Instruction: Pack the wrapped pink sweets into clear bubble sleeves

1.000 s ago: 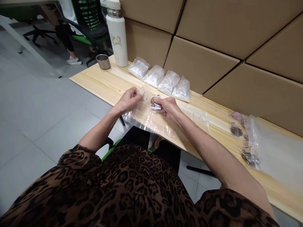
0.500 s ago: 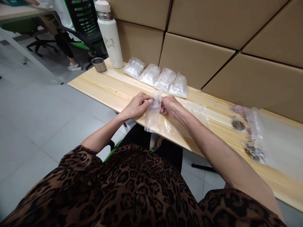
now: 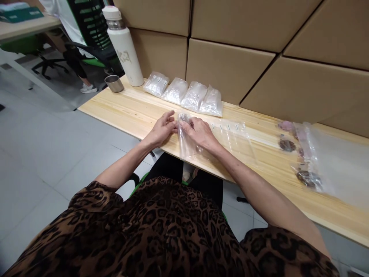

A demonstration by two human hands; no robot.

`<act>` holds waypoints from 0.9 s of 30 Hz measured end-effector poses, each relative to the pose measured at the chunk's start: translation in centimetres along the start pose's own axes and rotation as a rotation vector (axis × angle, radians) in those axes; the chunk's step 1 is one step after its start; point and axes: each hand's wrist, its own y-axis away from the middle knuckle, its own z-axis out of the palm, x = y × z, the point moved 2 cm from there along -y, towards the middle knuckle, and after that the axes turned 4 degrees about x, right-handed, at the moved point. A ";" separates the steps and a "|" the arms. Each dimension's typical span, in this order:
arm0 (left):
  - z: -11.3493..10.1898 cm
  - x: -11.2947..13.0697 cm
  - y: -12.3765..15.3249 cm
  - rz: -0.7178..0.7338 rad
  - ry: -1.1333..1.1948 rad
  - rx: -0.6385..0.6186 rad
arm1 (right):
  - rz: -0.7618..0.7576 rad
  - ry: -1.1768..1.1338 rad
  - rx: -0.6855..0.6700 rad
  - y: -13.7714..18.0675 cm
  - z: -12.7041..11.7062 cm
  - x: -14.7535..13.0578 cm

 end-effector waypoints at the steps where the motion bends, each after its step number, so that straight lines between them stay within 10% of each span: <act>1: 0.1 -0.1 -0.1 -0.111 0.133 -0.001 | 0.036 -0.026 -0.006 0.0 0.0 -0.1; 5: 0.9 0.5 -0.3 -0.321 0.416 -0.064 | 0.084 -0.187 0.017 0.5 0.0 0.2; 12: 3.2 0.6 -0.2 -0.188 0.354 -0.133 | 0.253 -1.022 0.082 2.6 -0.1 3.9; 17: 5.9 1.0 0.8 -0.295 0.585 -0.269 | 0.358 -1.194 -0.020 4.1 -1.7 4.7; 23: 8.8 1.0 1.6 -0.476 0.783 -0.282 | 0.257 -0.975 -0.022 4.9 -3.4 5.4; 27: 9.5 0.7 1.8 -0.478 0.792 -0.199 | 0.147 -0.308 0.456 4.0 -7.2 9.2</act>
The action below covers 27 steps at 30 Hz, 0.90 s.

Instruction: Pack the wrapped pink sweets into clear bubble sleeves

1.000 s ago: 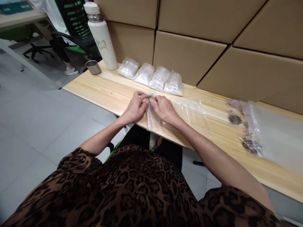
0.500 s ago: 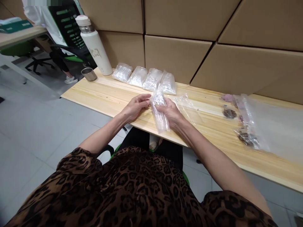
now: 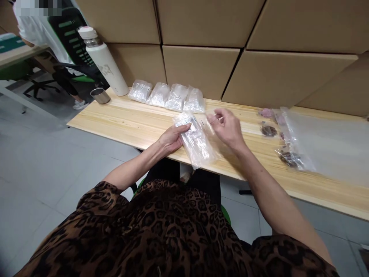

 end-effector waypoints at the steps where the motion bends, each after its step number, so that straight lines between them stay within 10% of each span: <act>1: 0.0 0.0 0.0 -0.001 -0.009 0.012 | -0.010 0.154 0.086 -0.8 -0.9 0.8; 7: 0.2 0.1 0.1 -0.021 -0.084 0.007 | 0.208 0.270 -0.088 -2.3 -3.3 4.1; 14: 0.3 0.1 0.4 0.013 -0.175 0.002 | 0.140 -0.169 -0.034 -0.5 -4.1 -1.0; 20: 1.1 -0.6 0.8 0.096 -0.252 -0.088 | -0.356 -0.043 -0.237 3.7 -0.2 -5.8; 27: 0.3 1.2 2.3 -0.033 -0.109 -0.305 | -0.763 0.248 -0.155 6.7 2.3 -4.2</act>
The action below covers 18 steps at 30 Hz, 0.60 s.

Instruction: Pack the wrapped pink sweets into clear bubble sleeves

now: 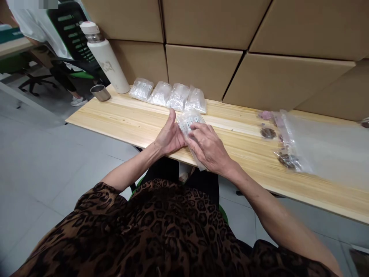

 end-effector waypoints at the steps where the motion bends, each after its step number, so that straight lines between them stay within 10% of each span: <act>1: -0.2 0.1 0.2 0.022 0.001 0.009 | -0.022 0.000 -0.011 0.2 0.0 -0.1; 6: -0.9 0.1 -0.2 0.214 -0.032 0.150 | 0.075 -0.152 0.125 1.2 -1.4 -1.7; 12: 0.4 2.0 1.6 0.572 -0.315 0.015 | 0.943 -0.969 -0.080 3.1 -2.2 -2.1; 18: 1.9 1.3 5.3 0.272 -0.804 -0.401 | 1.023 -1.120 0.000 2.3 -2.1 -1.0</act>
